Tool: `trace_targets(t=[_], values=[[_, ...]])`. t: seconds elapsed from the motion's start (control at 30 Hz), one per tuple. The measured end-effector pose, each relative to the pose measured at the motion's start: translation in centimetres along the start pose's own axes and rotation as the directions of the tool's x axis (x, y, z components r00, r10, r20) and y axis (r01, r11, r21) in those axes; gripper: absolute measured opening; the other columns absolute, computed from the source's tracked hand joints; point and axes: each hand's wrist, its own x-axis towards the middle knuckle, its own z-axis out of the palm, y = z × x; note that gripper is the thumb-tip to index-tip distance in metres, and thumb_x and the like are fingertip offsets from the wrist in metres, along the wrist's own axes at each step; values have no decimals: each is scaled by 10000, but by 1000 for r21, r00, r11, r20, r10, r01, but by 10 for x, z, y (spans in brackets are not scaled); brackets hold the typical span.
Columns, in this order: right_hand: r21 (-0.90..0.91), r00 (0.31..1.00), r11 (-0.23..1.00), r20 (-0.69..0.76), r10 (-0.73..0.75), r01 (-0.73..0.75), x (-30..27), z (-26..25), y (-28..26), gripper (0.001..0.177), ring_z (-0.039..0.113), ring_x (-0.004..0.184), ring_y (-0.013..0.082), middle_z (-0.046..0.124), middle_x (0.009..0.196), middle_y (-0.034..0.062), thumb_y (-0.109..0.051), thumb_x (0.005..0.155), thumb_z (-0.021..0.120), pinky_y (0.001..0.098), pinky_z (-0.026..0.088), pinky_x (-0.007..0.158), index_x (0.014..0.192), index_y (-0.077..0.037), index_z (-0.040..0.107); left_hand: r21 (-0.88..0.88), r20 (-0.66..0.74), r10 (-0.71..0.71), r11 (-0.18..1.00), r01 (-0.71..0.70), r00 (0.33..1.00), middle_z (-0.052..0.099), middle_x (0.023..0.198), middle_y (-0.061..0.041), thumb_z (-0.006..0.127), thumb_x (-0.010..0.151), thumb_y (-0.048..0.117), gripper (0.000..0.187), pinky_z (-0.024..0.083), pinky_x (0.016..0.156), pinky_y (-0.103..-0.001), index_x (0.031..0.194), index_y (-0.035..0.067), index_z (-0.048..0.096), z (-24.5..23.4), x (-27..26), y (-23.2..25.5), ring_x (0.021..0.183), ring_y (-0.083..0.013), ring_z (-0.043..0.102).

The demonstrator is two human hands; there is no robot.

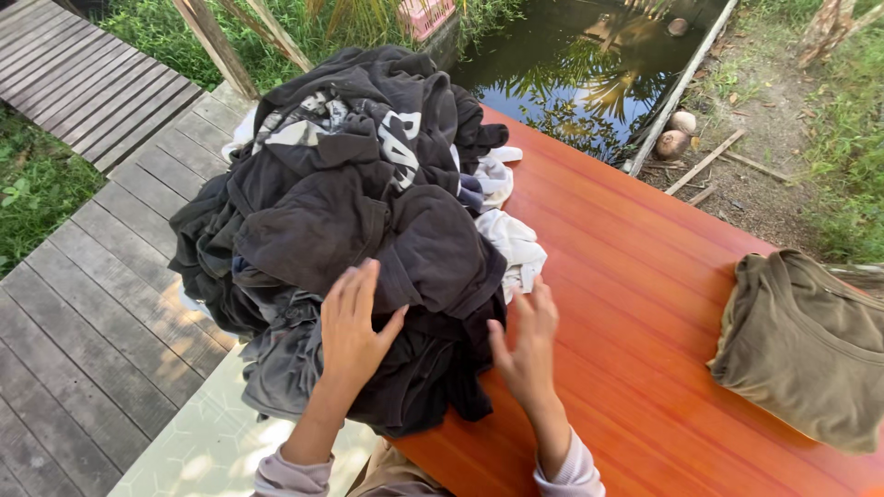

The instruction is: The person folds shirts by hand on a wooden table, smoothing each item flat before folding the sleeves and body and placing them in a stack.

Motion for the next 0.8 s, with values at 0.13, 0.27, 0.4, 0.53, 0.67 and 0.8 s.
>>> trace_targets(t=[0.13, 0.27, 0.4, 0.53, 0.67, 0.8], values=[[173, 975, 971, 119, -188, 166, 38, 11, -52, 774, 228, 1522, 514, 188, 1639, 356, -139, 823, 789, 527, 311, 1204, 1516, -118, 447, -93, 135, 58, 995, -46, 989, 726, 1244, -49, 756, 847, 134, 377, 462, 1010, -461, 1220, 107, 718, -1, -2, -16, 1174, -296, 645], [149, 936, 948, 174, -307, 283, 63, 6, -58, 712, 267, 1488, 513, 271, 1590, 324, -128, 704, 867, 540, 321, 1182, 1346, -110, 561, -375, 185, 125, 926, -48, 975, 726, 1239, -86, 760, 891, 183, 341, 498, 987, -421, 1204, 64, 699, 6, -25, 14, 1129, -304, 654], [203, 928, 957, 269, -259, 208, 56, -28, -23, 528, 479, 1406, 429, 518, 1453, 197, -103, 651, 878, 474, 444, 1120, 1116, -58, 633, -488, 249, 272, 864, -122, 929, 687, 1358, -110, 700, 954, 193, 338, 480, 1063, -430, 1249, 31, 680, -5, -33, 34, 1235, -315, 630], [271, 956, 949, 283, 82, -162, 22, -80, 28, 464, 737, 1026, 234, 732, 1197, 122, -24, 649, 820, 326, 570, 887, 1080, -64, 656, -320, 139, 417, 877, -358, 898, 660, 1378, -64, 709, 924, 199, 314, 428, 1108, -454, 1232, 144, 737, -12, -22, 43, 1271, -281, 621], [270, 898, 862, 235, 372, -428, -39, -148, 93, 441, 634, 829, 86, 728, 890, 41, -19, 686, 782, 272, 547, 763, 1116, -36, 681, -126, 21, 390, 914, -385, 920, 591, 1376, -124, 728, 825, 254, 321, 372, 1080, -469, 1146, 246, 713, -7, 4, 40, 1256, -326, 538], [476, 895, 784, 16, 445, -398, -101, -212, 138, 429, 625, 984, 98, 698, 1084, 28, -160, 839, 781, 268, 514, 893, 1198, 40, 659, -144, 195, 325, 943, -301, 925, 710, 1268, -49, 658, 703, 38, 528, 443, 1077, -449, 1218, 104, 749, 2, 29, 26, 1231, -279, 640]])
